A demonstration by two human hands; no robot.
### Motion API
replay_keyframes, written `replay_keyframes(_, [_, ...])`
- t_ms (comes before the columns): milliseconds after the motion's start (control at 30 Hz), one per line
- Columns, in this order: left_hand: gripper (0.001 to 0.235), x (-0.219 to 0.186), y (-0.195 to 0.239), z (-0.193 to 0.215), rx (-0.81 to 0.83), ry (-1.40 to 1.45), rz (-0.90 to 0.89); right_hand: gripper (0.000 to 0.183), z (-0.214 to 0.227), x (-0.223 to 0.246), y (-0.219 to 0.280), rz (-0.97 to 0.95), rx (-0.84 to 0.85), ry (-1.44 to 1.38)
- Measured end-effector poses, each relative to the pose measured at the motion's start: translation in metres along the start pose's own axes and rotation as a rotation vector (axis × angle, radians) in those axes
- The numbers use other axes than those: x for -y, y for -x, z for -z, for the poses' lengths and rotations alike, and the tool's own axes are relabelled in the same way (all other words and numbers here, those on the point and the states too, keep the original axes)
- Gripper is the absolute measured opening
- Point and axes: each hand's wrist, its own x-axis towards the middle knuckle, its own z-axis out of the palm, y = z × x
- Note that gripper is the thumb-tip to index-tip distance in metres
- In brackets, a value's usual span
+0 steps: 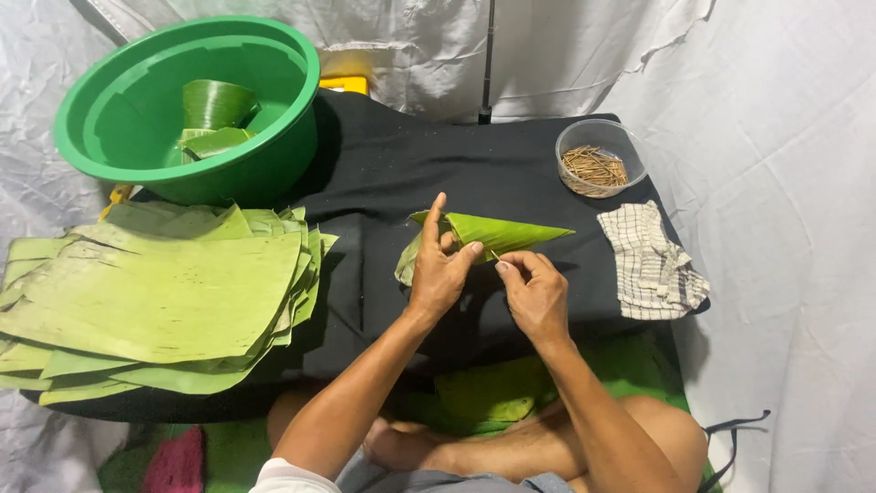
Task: Cleaning banana leaves with a cloth and folding them into secured cone shapes.
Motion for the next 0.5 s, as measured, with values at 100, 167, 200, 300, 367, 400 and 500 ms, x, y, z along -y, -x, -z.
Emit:
replay_keyframes(100, [0.088, 0.007, 0.010, 0.001, 0.007, -0.064, -0.063, 0.003, 0.000, 0.010, 0.008, -0.043, -0.003, -0.032])
replay_keyframes(167, [0.086, 0.008, 0.017, -0.001, -0.015, -0.122, -0.083, 0.003, -0.001, 0.014, 0.012, -0.048, -0.011, -0.028])
replay_keyframes(200, [0.083, 0.009, 0.019, -0.002, -0.038, -0.181, -0.101, 0.003, -0.001, 0.016, 0.013, -0.054, -0.019, -0.025])
replay_keyframes(300, [0.079, 0.003, 0.024, -0.006, -0.054, -0.208, -0.108, 0.003, -0.006, 0.012, 0.015, -0.054, -0.037, -0.047])
replay_keyframes(367, [0.079, -0.005, 0.030, -0.008, -0.050, -0.221, -0.102, 0.003, -0.007, 0.014, 0.016, -0.067, -0.043, -0.069])
replay_keyframes(400, [0.078, -0.009, 0.033, -0.010, -0.044, -0.235, -0.093, 0.003, -0.008, 0.015, 0.017, -0.082, -0.049, -0.091])
replay_keyframes(500, [0.092, -0.018, 0.030, -0.008, -0.053, 0.011, 0.023, 0.006, -0.010, 0.031, 0.021, -0.132, -0.067, -0.237])
